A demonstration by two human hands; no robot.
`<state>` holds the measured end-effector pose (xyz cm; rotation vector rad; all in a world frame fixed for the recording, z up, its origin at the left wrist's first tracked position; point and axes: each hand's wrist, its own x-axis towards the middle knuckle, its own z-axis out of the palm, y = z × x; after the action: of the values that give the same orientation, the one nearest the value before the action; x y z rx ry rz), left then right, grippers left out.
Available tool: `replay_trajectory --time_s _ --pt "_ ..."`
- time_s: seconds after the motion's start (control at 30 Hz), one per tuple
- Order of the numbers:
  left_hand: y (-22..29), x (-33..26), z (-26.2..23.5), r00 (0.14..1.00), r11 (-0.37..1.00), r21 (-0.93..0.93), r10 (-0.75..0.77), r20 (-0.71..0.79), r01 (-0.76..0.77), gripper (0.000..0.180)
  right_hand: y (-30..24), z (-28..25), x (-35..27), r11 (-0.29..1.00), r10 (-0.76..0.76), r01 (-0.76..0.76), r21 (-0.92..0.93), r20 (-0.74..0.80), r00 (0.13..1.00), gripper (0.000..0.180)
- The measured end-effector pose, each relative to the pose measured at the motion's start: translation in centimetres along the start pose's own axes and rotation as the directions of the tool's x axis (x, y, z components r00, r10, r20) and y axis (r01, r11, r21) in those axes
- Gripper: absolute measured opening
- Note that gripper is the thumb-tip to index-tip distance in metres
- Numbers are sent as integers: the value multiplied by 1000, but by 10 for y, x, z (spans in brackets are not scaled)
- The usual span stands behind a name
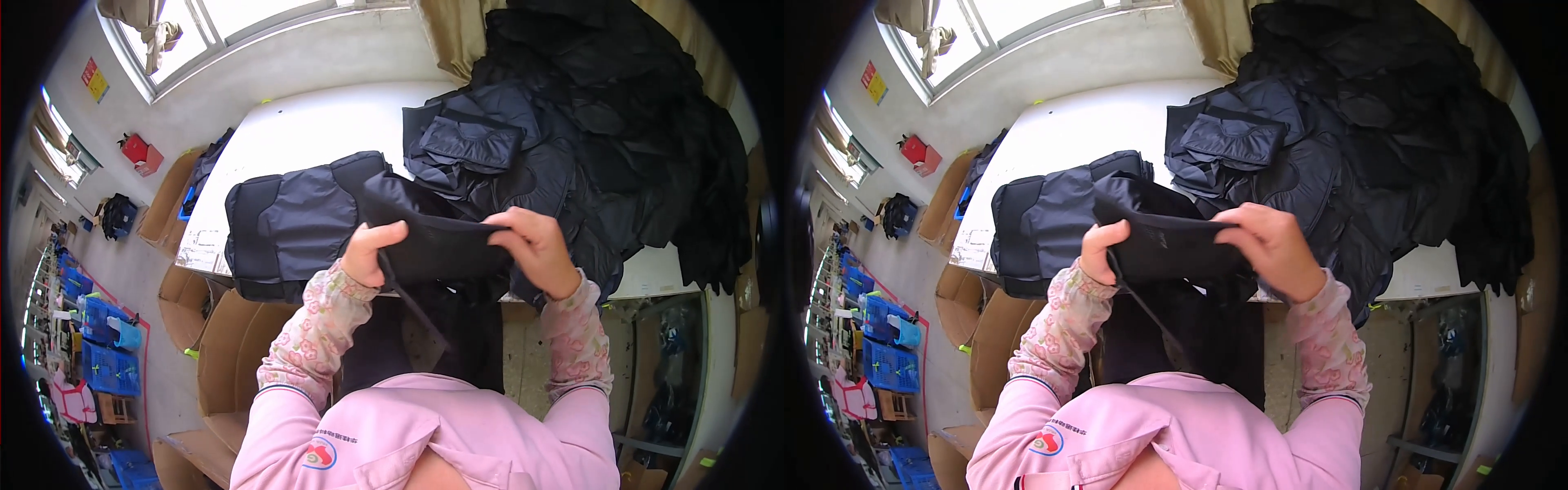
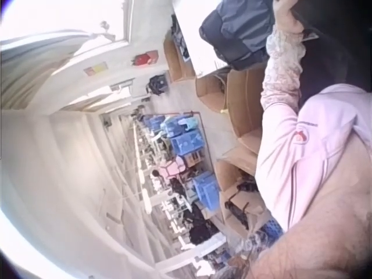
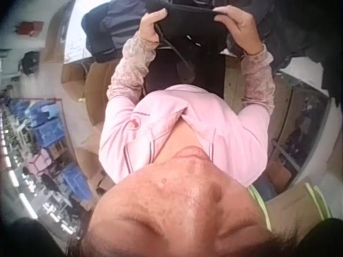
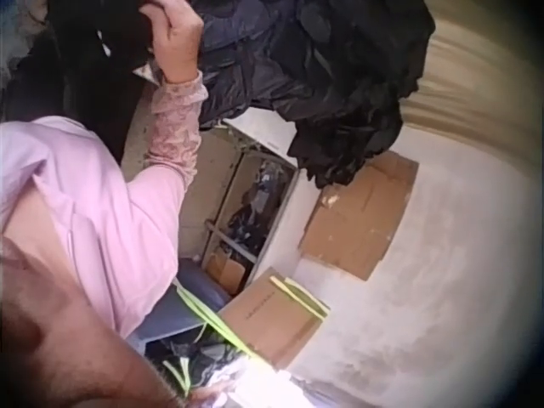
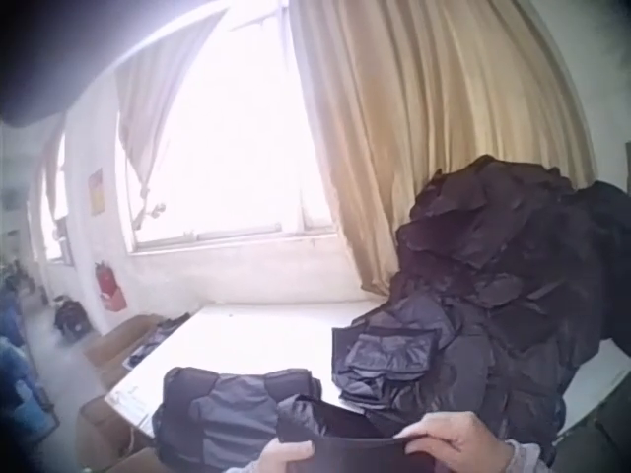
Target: Manually folding and organizing black fabric or synthetic mesh components at a factory workstation.
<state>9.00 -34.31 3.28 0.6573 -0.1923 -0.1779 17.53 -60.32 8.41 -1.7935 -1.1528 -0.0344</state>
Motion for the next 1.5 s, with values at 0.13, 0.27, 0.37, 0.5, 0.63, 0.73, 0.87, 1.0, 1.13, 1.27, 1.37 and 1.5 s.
replay_trajectory --time_s 0.13,0.27,0.37,0.5,0.63,0.73,0.87,1.0,1.13,1.27,1.37,1.5 --pt "15 -9 -21 998 992 -109 60 27 -57 36 65 -30 -31 919 357 -306 249 -194 914 16" --pt "19 -7 -21 998 986 -155 65 -13 -66 39 26 -22 -22 941 320 -238 240 -404 857 13" --pt "9 -2 -9 998 999 -6 35 -48 -36 37 -36 9 0 983 -141 80 -165 -405 903 27" --pt "-21 12 20 995 995 20 96 9 -96 45 -53 55 18 900 -266 164 -404 -211 940 42" --pt "-10 18 23 990 999 17 37 -137 -35 38 -38 42 17 974 -148 84 -211 -311 939 26" --pt "-1 11 0 984 977 140 169 -65 -158 28 -32 25 13 950 -180 113 -290 -216 960 23" --pt "12 3 5 967 953 164 254 28 -255 22 -28 -4 11 956 -118 74 -285 -141 983 18" --pt "19 10 22 968 943 284 219 -126 -176 19 -42 -11 12 954 -104 94 -286 -20 994 25" --pt "27 13 5 982 950 279 169 -85 -140 11 -42 -11 12 931 -151 154 -332 34 988 29" --pt "36 7 24 963 875 410 267 32 -257 15 -45 -22 12 935 -42 41 -351 4 999 22" --pt "50 5 33 990 483 864 81 114 -139 9 -51 -29 13 940 7 9 -341 45 999 20" --pt "50 19 2 920 425 905 357 -159 -9 20 -55 -40 23 958 32 -27 -284 11 999 13"
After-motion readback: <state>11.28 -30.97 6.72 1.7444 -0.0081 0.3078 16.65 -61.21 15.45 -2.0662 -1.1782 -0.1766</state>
